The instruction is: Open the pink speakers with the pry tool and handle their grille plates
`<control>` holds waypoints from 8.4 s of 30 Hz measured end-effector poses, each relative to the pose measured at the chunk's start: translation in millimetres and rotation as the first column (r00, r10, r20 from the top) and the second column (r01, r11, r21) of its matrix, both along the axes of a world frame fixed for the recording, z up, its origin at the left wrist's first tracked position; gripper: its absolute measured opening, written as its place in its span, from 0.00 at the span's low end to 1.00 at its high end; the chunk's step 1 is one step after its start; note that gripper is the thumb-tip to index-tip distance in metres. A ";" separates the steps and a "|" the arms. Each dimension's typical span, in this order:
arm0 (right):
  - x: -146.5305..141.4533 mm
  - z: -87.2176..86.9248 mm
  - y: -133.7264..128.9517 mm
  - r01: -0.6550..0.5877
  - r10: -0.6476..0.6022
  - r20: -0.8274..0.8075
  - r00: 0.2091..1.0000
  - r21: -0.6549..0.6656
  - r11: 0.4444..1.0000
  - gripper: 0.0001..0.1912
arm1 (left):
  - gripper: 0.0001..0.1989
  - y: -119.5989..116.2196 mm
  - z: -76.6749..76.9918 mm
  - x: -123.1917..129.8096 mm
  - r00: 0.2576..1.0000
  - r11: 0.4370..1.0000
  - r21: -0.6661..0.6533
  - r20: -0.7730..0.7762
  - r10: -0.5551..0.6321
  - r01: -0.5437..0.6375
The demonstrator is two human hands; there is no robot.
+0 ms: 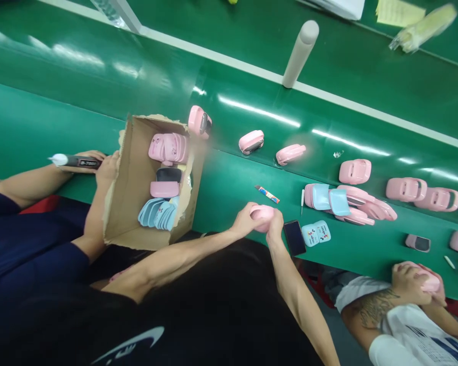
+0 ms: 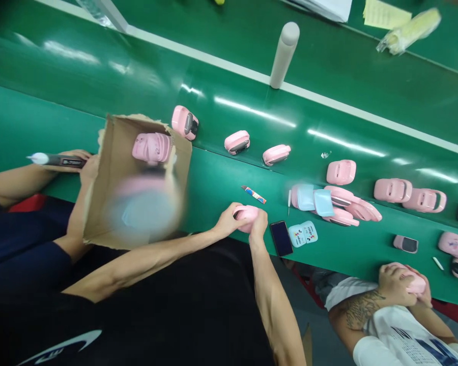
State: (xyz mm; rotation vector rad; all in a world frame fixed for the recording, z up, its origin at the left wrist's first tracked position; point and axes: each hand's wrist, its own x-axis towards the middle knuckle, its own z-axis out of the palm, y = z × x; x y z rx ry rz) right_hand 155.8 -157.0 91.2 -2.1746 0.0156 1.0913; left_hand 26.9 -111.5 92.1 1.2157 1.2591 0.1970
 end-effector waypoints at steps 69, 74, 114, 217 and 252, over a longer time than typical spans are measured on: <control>-16.7 128.3 -67.1 0.084 0.256 -0.403 0.879 0.659 0.747 0.44 | 0.37 29.9 126.7 -46.6 0.738 0.909 -0.210 0.660 -0.140 0.360; -28.0 130.3 -70.3 0.193 0.117 -0.420 0.900 0.625 0.756 0.43 | 0.36 10.6 123.8 -49.7 0.855 0.977 -0.088 0.504 -0.125 0.194; -34.5 150.4 -64.2 0.094 0.185 -0.286 0.940 0.740 0.666 0.38 | 0.38 18.8 108.6 -53.6 0.654 0.921 -0.327 0.747 0.114 0.213; -7.0 122.6 -69.0 -0.396 0.521 -0.032 0.853 0.610 0.686 0.38 | 0.30 70.8 123.8 -58.1 0.790 0.825 -0.004 0.291 -0.539 0.565; -12.9 -26.0 -54.6 0.189 -0.156 -0.225 0.962 0.138 0.972 0.23 | 0.24 -6.3 -2.7 -5.3 0.884 0.916 -0.119 -0.240 -0.402 0.384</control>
